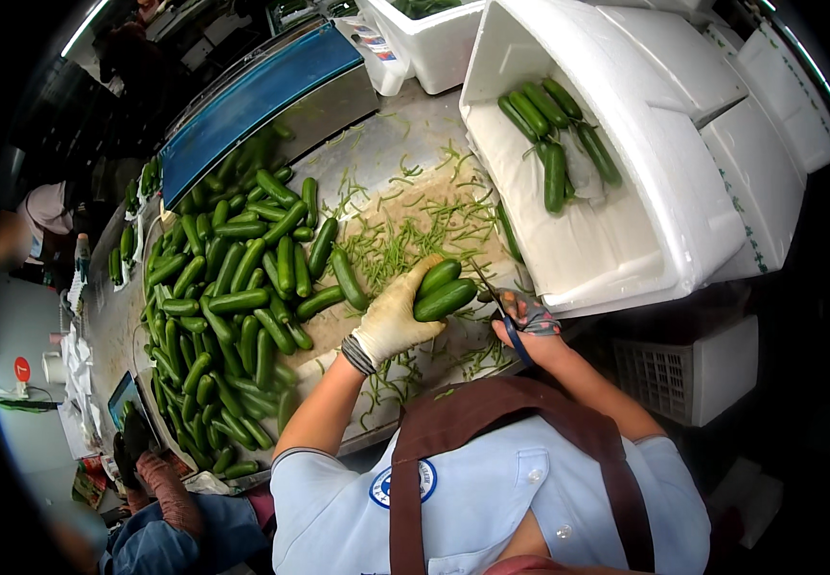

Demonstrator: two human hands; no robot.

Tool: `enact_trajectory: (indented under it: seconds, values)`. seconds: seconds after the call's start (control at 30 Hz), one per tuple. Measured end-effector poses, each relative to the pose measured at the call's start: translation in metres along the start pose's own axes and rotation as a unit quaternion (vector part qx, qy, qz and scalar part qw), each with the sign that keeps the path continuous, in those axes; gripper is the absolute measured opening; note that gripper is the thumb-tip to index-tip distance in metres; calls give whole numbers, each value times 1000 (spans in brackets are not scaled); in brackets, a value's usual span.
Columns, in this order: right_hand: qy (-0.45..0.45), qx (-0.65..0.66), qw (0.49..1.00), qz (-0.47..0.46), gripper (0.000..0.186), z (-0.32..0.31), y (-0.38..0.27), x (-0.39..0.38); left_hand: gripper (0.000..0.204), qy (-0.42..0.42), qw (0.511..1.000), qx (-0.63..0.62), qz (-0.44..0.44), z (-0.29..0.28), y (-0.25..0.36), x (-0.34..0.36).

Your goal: The person uses scissors to trim the ends of cucumbers and places them into a white styrofoam container. The person repeatedly picks cucumbers from a pile, trims them, and deposits them into the container.

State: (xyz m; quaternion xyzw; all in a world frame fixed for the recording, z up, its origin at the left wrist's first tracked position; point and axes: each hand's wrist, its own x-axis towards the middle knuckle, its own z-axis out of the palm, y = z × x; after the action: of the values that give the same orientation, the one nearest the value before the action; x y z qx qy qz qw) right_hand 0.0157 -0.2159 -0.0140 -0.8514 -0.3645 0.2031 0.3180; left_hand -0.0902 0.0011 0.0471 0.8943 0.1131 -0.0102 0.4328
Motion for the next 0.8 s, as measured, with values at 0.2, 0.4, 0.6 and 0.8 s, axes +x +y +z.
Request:
enact_trajectory:
  seconds: [0.2, 0.4, 0.6, 0.8]
  values:
    - [-5, 21, 1000, 20, 28, -6, -9, -2, 80, -59, 997, -40, -3, 3, 11, -5]
    - [40, 137, 987, 73, 26, 9, -1, -2, 71, -91, 625, -762, -141, 7, -4, -12]
    - [40, 211, 975, 61, 25, 25, -7, -10, 69, 0, 459, -880, -124, -9, -22, -11]
    - [5, 130, 991, 25, 36, 24, -28, 1, 67, 26, 529, -842, -101, -26, -32, -29]
